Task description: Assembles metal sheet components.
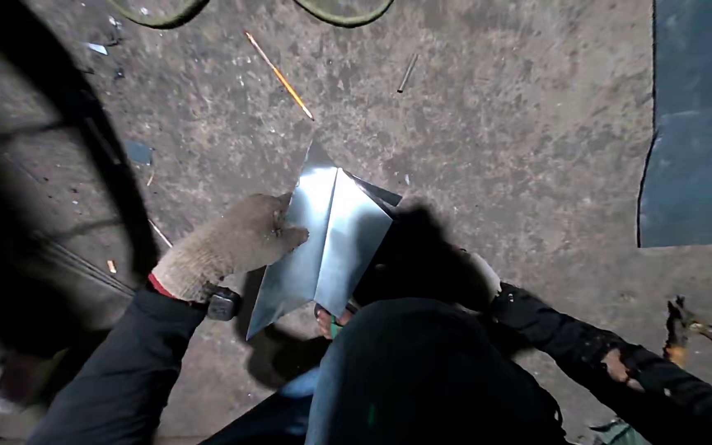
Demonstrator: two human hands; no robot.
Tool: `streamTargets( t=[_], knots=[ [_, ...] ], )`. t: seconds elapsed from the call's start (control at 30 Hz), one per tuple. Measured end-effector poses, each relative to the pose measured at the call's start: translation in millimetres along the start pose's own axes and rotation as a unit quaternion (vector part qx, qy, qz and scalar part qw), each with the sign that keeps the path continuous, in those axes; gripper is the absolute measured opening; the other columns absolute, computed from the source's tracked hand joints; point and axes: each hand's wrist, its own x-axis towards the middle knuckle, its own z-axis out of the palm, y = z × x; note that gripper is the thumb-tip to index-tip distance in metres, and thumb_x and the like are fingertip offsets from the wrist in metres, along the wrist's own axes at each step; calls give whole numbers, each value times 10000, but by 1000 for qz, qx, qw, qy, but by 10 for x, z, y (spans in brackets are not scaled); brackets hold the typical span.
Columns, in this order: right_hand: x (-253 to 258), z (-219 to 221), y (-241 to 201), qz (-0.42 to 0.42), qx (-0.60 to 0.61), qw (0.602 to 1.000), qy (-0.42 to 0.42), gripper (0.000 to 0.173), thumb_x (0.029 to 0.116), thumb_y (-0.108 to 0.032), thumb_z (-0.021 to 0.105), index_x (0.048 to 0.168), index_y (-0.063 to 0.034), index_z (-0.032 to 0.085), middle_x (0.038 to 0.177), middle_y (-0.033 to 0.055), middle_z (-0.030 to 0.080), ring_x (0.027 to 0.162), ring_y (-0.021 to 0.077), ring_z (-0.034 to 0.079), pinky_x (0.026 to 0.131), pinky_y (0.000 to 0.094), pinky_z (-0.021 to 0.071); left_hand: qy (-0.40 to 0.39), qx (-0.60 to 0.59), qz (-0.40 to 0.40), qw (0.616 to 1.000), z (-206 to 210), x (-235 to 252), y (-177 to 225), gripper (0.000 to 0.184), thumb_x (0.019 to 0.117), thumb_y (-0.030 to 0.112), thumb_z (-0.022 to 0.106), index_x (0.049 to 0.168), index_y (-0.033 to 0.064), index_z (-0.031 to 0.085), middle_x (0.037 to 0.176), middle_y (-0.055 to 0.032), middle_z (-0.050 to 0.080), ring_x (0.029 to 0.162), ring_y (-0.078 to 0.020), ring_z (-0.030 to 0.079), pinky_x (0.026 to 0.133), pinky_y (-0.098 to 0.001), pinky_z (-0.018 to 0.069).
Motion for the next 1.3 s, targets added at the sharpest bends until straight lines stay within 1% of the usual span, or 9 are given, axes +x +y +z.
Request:
streamTargets(
  t=[0.1, 0.2, 0.4, 0.57, 0.77, 0.9, 0.97, 1.1, 1.3],
  knots=[
    [19, -31, -14, 82, -24, 996, -20, 469, 1025, -438, 574, 1366, -118, 608, 1194, 136, 708, 1102, 288, 687, 980, 523, 533, 16, -4, 19, 1000, 30, -9, 18, 153, 950, 294, 720, 1030, 164, 714, 747, -4, 694, 624, -158, 662, 571, -430, 565],
    [48, -103, -227, -36, 11, 997, -65, 461, 1028, -494, 547, 1317, -151, 655, 1214, 44, 700, 1120, 141, 665, 993, 362, 538, -1, -12, 4, 1000, 34, -15, 12, 203, 954, 323, 712, 1080, 165, 700, 790, 0, 702, 671, -146, 676, 616, -424, 584],
    [142, -41, 222, -17, -45, 998, -39, 478, 999, -535, 554, 1295, -178, 667, 1190, 70, 709, 1107, 216, 679, 987, 493, 545, 42, -73, 11, 996, 54, -137, -60, 162, 957, 227, 716, 1087, 132, 697, 780, -40, 699, 624, -175, 662, 555, -407, 562],
    [289, 45, 431, -24, -30, 999, -12, 437, 975, -516, 604, 1273, -206, 679, 1148, 33, 720, 1064, 180, 687, 949, 483, 565, 25, -91, -10, 996, -9, -37, -196, 187, 961, 213, 709, 1136, 146, 700, 843, -17, 740, 697, -145, 709, 648, -393, 624],
    [180, 70, 498, 58, -86, 994, 15, 385, 1023, -350, 568, 1336, -141, 649, 1178, 190, 713, 1094, 391, 686, 948, 632, 525, 83, -86, -16, 993, -8, -144, -418, 228, 968, 233, 708, 1179, 146, 692, 846, -47, 726, 695, -182, 694, 638, -435, 599],
    [-263, -151, 252, 60, -92, 983, 147, 398, 936, -376, 666, 1265, -152, 693, 1086, 138, 742, 1000, 320, 717, 878, 595, 559, 172, -136, -43, 975, -312, -692, -349, 224, 986, 289, 689, 1141, 128, 689, 821, -64, 697, 648, -191, 651, 575, -404, 558],
    [-260, -328, 249, 89, -102, 964, 230, 499, 903, -386, 735, 1327, -134, 660, 1114, 187, 735, 1005, 385, 715, 871, 651, 545, 234, -151, -40, 960, -446, -987, -235, 253, 1000, 355, 656, 1158, 161, 688, 821, -36, 704, 627, -153, 649, 537, -353, 547],
    [173, -842, 335, 115, -162, 908, 369, 622, 874, -406, 724, 1413, -132, 577, 1213, 256, 682, 1071, 491, 667, 855, 738, 496, 323, -210, -9, 923, -625, -1292, -72, 228, 1025, 306, 629, 1154, 134, 704, 875, -30, 729, 719, -134, 692, 648, -345, 609],
    [402, -1570, -366, -40, -285, 921, 264, 523, 915, -479, 628, 1321, -152, 666, 1245, 229, 681, 1095, 453, 670, 863, 714, 511, 433, -271, 11, 860, -638, -1779, 177, 214, 1054, 283, 573, 1120, 136, 713, 904, 7, 720, 814, -80, 684, 760, -288, 594]
  ],
)
